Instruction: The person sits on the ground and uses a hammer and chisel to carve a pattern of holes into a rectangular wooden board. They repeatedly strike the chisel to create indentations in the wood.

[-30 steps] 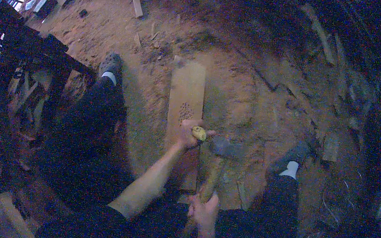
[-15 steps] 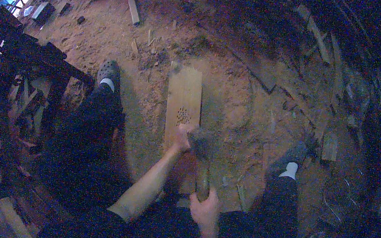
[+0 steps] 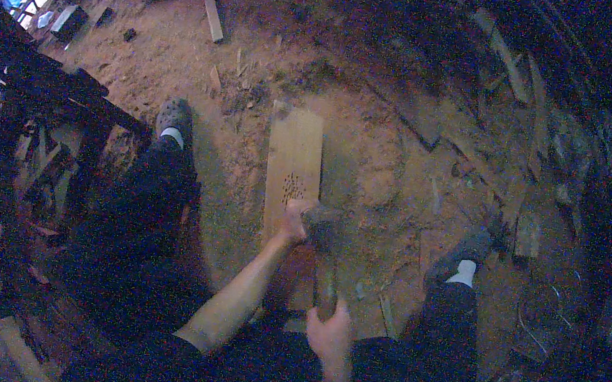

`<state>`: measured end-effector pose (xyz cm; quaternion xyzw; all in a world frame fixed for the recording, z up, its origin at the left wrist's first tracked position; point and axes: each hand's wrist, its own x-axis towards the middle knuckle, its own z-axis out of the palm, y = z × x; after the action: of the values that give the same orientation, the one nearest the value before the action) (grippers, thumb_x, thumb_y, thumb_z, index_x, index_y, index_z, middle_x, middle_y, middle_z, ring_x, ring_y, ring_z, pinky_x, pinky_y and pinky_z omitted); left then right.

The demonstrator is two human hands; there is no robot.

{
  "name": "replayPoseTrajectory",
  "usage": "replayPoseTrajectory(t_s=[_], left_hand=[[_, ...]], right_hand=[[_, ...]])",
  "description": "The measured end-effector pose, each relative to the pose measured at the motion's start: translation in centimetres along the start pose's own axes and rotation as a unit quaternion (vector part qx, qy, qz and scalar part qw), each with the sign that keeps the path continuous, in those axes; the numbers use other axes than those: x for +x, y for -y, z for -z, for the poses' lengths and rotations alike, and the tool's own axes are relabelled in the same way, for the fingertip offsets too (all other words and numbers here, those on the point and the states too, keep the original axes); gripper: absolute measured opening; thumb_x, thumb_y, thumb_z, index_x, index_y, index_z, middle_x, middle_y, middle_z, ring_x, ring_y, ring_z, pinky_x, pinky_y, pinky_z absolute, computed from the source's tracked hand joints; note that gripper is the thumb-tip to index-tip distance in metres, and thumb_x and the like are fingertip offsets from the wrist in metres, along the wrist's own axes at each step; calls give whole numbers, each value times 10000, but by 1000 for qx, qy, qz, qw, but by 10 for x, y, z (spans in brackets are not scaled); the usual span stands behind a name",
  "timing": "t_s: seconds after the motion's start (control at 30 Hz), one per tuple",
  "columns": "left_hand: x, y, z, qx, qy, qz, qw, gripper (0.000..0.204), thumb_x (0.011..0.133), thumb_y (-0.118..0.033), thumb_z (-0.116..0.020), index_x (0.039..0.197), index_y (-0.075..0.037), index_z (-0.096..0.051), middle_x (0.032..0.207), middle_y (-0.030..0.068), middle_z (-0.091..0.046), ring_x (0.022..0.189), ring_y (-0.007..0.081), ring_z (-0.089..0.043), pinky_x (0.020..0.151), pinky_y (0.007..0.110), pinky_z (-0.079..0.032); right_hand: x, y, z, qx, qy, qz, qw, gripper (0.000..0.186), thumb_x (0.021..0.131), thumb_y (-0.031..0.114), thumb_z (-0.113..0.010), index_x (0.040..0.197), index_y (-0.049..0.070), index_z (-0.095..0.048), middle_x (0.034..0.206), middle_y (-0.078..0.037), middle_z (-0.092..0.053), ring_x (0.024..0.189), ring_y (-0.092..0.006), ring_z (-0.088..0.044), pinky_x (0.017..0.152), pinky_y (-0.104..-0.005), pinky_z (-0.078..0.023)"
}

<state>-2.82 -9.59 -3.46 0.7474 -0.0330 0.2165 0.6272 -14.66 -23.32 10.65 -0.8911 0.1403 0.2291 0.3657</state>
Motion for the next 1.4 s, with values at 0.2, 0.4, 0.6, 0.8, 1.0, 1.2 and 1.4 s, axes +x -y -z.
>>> replayPoseTrajectory(t_s=[0.2,0.4,0.6,0.8,1.0,1.2,1.4], left_hand=[[-2,2,4,17,-15,-1,1000,191,610,-189,-637,619,-37,-521,527,152,-486,500,288,-535,467,337,-396],[2,-15,7,92,-5,59,994,379,640,-357,-704,573,-46,-498,485,126,-471,442,258,-481,448,340,-377],[3,-10,8,86,16,99,991,440,642,-360,-719,517,-44,-440,460,95,-440,405,208,-398,412,321,-340],[-8,12,-10,111,-29,50,992,416,661,-340,-701,515,-45,-447,465,97,-445,405,201,-415,412,324,-341],[-26,66,-19,-124,17,159,979,388,671,-375,-675,556,-50,-498,505,122,-479,453,258,-472,444,346,-367],[-10,11,-14,93,11,54,994,373,654,-365,-691,572,-47,-514,525,134,-491,472,297,-478,456,352,-375],[-3,36,-18,108,-211,-25,971,397,641,-332,-706,525,-53,-449,482,123,-453,435,272,-451,441,343,-365]], right_hand=[[-1,9,5,9,29,6,1000,461,676,186,-631,1058,-24,-481,946,-196,-572,899,-329,-554,779,-390,-434],[-4,-26,8,87,-111,114,983,270,659,13,-624,883,10,-473,629,-76,-513,403,-123,-472,360,-250,-386],[-43,46,36,360,-205,127,901,338,654,-37,-599,948,27,-445,611,-51,-490,402,-125,-463,367,-251,-402],[-1,6,-19,-60,-148,59,985,408,621,23,-636,994,-15,-475,745,-121,-563,649,-237,-567,599,-353,-470],[-27,18,10,-68,-133,96,984,418,602,54,-657,978,-43,-501,802,-147,-584,743,-242,-579,638,-375,-456],[-23,9,4,266,-167,0,949,332,607,54,-657,902,-15,-520,675,-70,-529,649,-228,-546,611,-367,-453],[-7,32,5,29,-92,-1,995,283,646,132,-653,844,-29,-530,747,-131,-569,713,-283,-568,659,-388,-452]])
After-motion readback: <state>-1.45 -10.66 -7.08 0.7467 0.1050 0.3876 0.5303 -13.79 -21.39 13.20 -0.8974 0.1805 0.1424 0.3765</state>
